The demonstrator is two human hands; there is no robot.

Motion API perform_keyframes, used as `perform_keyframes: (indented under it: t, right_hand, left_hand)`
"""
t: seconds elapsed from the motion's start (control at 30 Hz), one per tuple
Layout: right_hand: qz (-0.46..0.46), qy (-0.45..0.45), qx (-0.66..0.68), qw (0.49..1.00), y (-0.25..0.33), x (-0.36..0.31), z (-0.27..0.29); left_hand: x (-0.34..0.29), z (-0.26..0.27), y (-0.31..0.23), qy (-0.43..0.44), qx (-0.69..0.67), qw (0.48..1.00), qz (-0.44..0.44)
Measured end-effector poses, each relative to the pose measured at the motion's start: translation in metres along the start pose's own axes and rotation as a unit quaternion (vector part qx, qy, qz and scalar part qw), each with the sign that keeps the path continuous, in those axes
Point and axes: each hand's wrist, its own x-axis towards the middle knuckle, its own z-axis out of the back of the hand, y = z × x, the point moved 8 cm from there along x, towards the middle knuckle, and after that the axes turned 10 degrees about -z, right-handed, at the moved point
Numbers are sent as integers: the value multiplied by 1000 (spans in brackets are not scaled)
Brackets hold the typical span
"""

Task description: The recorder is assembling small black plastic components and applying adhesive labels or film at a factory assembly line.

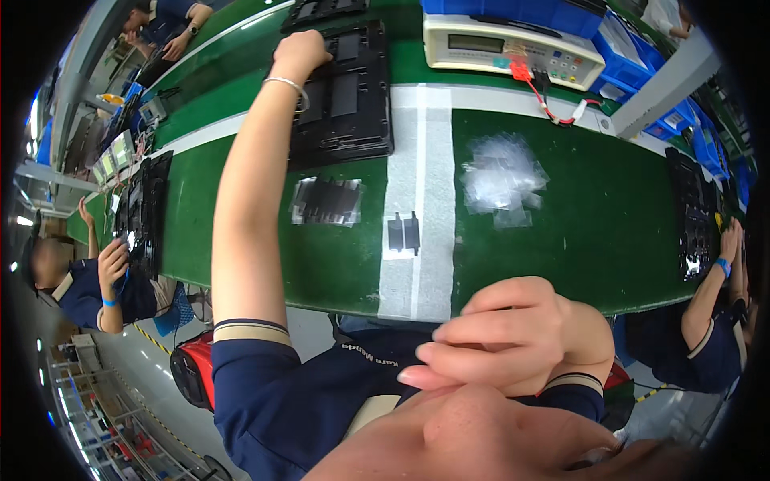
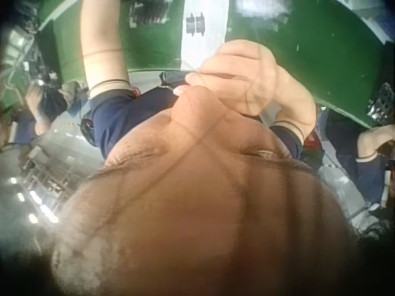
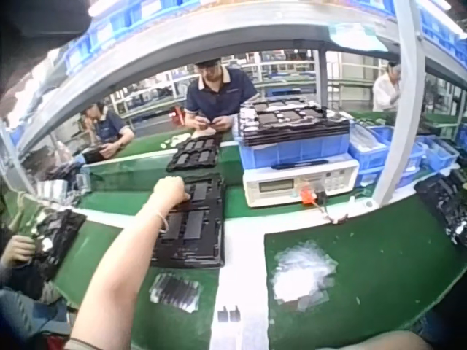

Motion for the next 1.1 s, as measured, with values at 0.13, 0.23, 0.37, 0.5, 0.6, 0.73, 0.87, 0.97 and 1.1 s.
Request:
perform_keyframes:
  t: [0.13,0.23,0.37,0.5,0.6,0.73,0.87,0.97,1.1]
  right_hand:
    - [-8,55,18,998,0,11,-18]
    - [7,111,30,993,2,14,-32]
    - [37,122,54,990,9,15,-36]
    - [6,123,30,992,-14,21,-29]
    - [-179,71,-55,980,-87,14,-19]
    - [-457,-31,104,883,-160,-30,-14]
    - [-534,-15,178,827,-166,-53,-29]
    - [-484,9,97,869,-158,-50,-31]
    - [-490,7,110,865,-157,-55,-30]
  left_hand:
    - [11,-4,4,-70,-8,997,26]
    - [1,2,21,-166,-61,981,82]
    - [-17,-8,51,-141,-93,983,70]
    - [-45,5,38,-261,-675,688,56]
    - [-91,34,-33,-158,-862,476,-73]
    - [-178,22,-115,30,-856,506,-104]
    - [-239,-10,-169,210,-794,532,-205]
    - [-247,-14,-179,236,-782,531,-224]
    - [-250,-14,-179,243,-781,527,-230]
